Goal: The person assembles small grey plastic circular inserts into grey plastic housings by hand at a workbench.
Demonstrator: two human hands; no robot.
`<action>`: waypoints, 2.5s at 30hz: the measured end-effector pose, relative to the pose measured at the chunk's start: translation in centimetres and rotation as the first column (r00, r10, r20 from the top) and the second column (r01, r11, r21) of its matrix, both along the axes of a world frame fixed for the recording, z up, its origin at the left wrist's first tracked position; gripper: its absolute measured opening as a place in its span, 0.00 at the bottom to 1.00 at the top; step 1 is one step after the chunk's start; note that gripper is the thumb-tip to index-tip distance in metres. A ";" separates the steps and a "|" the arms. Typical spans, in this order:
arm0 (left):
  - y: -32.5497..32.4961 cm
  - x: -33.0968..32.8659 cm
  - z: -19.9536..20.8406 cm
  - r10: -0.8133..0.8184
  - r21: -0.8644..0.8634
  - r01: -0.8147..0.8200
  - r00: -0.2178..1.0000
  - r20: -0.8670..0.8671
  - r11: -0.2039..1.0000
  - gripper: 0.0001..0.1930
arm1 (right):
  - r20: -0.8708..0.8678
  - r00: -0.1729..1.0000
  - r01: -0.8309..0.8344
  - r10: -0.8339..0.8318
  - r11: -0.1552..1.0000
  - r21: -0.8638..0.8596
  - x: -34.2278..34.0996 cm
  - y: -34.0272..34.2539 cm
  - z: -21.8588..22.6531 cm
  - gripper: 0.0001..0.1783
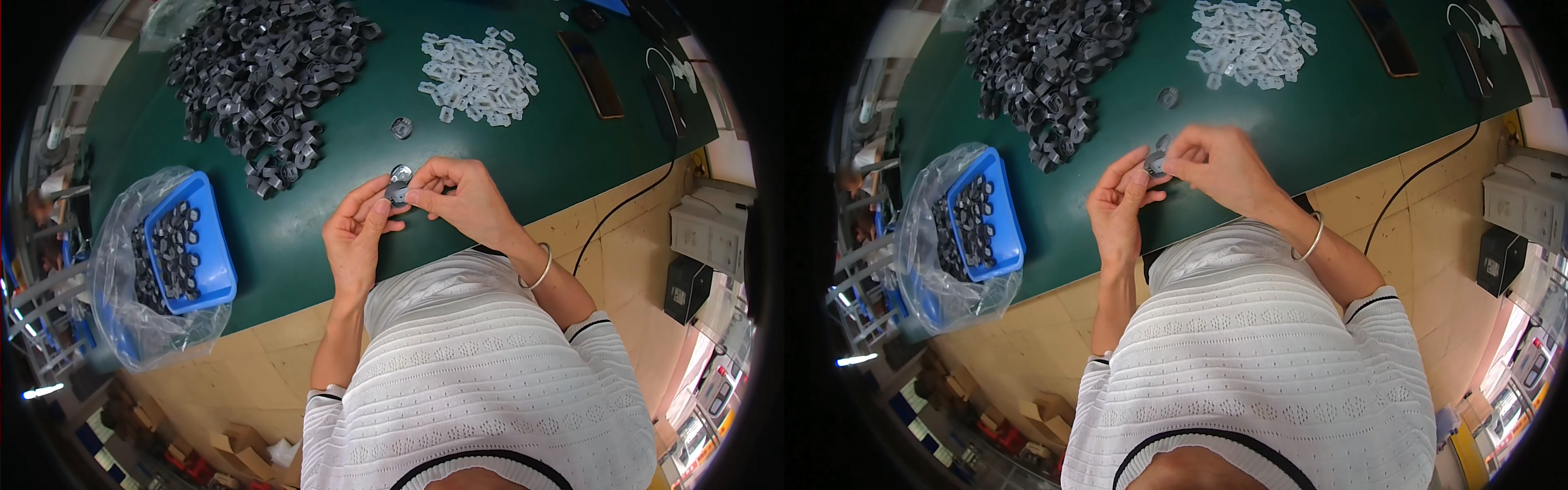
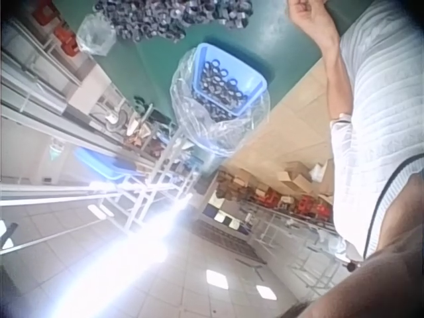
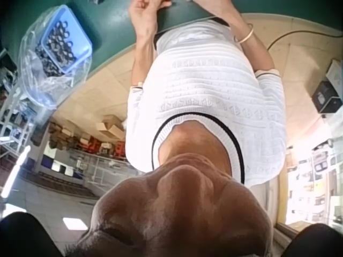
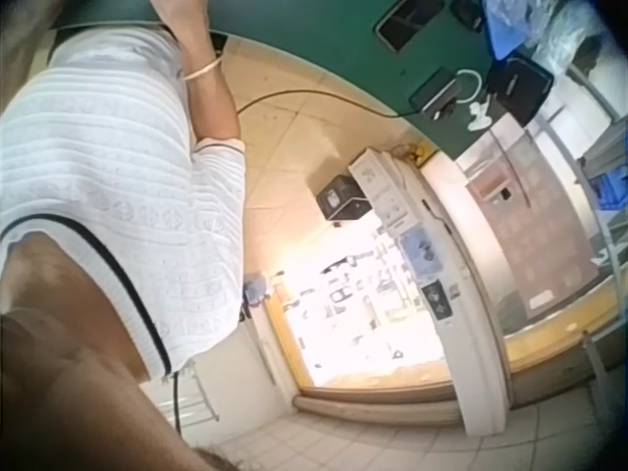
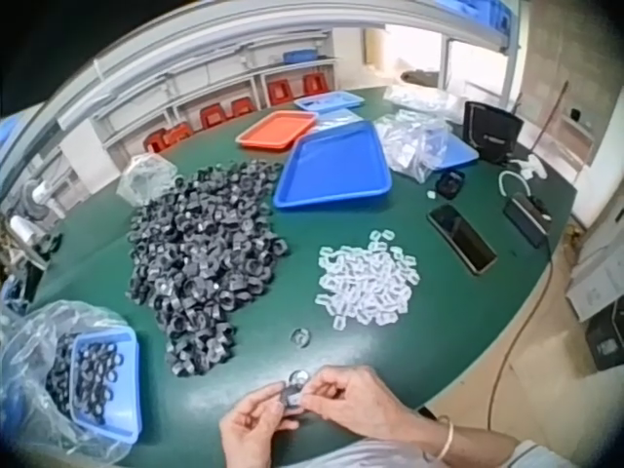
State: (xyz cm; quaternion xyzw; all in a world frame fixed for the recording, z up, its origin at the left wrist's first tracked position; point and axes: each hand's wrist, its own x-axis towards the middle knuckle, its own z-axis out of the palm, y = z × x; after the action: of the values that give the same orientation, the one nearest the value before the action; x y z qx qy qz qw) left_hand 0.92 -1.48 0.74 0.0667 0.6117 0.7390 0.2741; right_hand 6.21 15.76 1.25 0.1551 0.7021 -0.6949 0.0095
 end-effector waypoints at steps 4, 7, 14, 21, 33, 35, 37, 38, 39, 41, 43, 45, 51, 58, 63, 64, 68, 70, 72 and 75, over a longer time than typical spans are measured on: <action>0.2 0.5 -0.3 0.018 0.018 -0.016 0.997 -0.069 1.000 0.15 | 0.013 1.000 -0.023 0.023 1.000 0.005 -0.1 -0.1 0.1 0.06; 0.1 0.6 -0.4 0.030 0.017 -0.029 0.997 -0.068 0.999 0.15 | 0.015 0.999 -0.042 0.042 0.999 -0.011 -0.3 -0.2 -0.1 0.07; 0.0 0.3 -0.9 0.049 0.083 -0.063 0.987 0.156 0.995 0.15 | -0.010 0.997 -0.083 0.082 0.996 -0.031 -0.9 -0.1 0.2 0.08; -0.1 0.2 -1.3 0.044 0.143 -0.086 0.960 0.275 0.986 0.16 | 0.009 0.991 -0.134 0.135 0.991 -0.003 -1.1 0.5 0.4 0.09; 0.6 1.1 -0.8 0.130 0.134 -0.147 0.983 0.131 0.980 0.16 | -0.134 0.988 -0.080 0.073 0.996 -0.044 -1.3 -0.1 -1.7 0.09; 0.9 1.3 -0.8 0.150 0.155 -0.170 0.979 0.135 0.973 0.16 | -0.099 0.995 -0.027 -0.001 0.958 -0.286 -1.2 -0.9 -1.3 0.08; 1.0 1.5 -0.7 0.172 0.164 -0.189 0.979 0.114 0.968 0.15 | -0.072 0.996 0.015 -0.044 0.930 -0.368 -1.0 -1.7 -1.3 0.07; 1.0 1.5 -0.7 0.173 0.167 -0.190 0.979 0.112 0.967 0.15 | -0.041 0.995 0.060 -0.087 0.891 -0.450 -0.8 -2.0 -1.4 0.06; 0.9 1.6 -0.8 0.163 0.165 -0.179 0.981 0.105 0.970 0.14 | -0.043 0.995 0.057 -0.085 0.893 -0.447 -0.7 -2.1 -1.5 0.06; 0.8 1.7 -0.7 0.160 0.166 -0.173 0.983 0.094 0.971 0.13 | -0.072 0.994 0.053 -0.087 0.921 -0.386 -0.7 -2.2 -1.5 0.05; 1.0 2.0 -0.5 0.176 0.123 -0.172 0.984 -0.022 0.977 0.12 | -0.099 0.992 0.042 -0.082 0.935 -0.352 -0.8 -2.0 -1.4 0.04; 1.1 2.2 -0.7 0.189 0.104 -0.178 0.976 -0.109 0.979 0.12 | -0.124 0.989 0.033 -0.077 0.947 -0.319 -0.9 -2.1 -1.4 0.04; 0.7 1.0 -1.1 0.169 0.023 -0.168 0.973 -0.160 0.986 0.12 | -0.126 0.992 -0.015 -0.012 0.978 -0.210 -1.7 -1.2 -1.1 0.05; 0.4 -0.7 0.0 0.075 0.022 -0.074 0.997 -0.035 0.997 0.11 | -0.184 0.980 -0.092 0.078 0.993 -0.069 -1.6 -0.7 -0.1 0.09; 0.4 -1.7 0.4 0.070 0.025 -0.072 0.994 0.080 0.997 0.12 | -0.284 0.939 -0.124 0.196 0.960 0.252 -0.8 -0.2 0.8 0.18; 0.4 -2.1 0.6 -0.002 0.014 0.001 0.998 0.059 1.000 0.13 | -0.288 0.934 -0.124 0.211 0.948 0.294 -1.0 0.0 0.8 0.19; 0.2 -3.7 1.7 -0.262 -0.126 0.265 0.964 0.043 0.956 0.13 | -0.326 0.888 -0.163 0.324 0.886 0.435 -1.1 0.6 0.8 0.18; 0.1 -4.2 1.9 -0.305 -0.123 0.313 0.949 0.077 0.942 0.13 | -0.322 0.887 -0.170 0.331 0.882 0.440 -0.8 0.7 1.0 0.17; 0.2 -4.4 2.0 -0.349 -0.118 0.361 0.931 0.110 0.925 0.12 | -0.320 0.885 -0.174 0.338 0.878 0.445 -0.7 0.7 0.8 0.17; 0.6 -4.3 2.1 -0.361 -0.140 0.376 0.925 0.121 0.916 0.11 | -0.316 0.898 -0.158 0.307 0.894 0.419 -0.5 0.7 0.2 0.16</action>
State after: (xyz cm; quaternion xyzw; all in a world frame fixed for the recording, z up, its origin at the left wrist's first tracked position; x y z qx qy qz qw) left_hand -3.37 -0.87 2.84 0.1243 0.6325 0.6246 0.4409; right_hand 5.71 16.49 1.49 -0.0680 0.8264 -0.5546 -0.0705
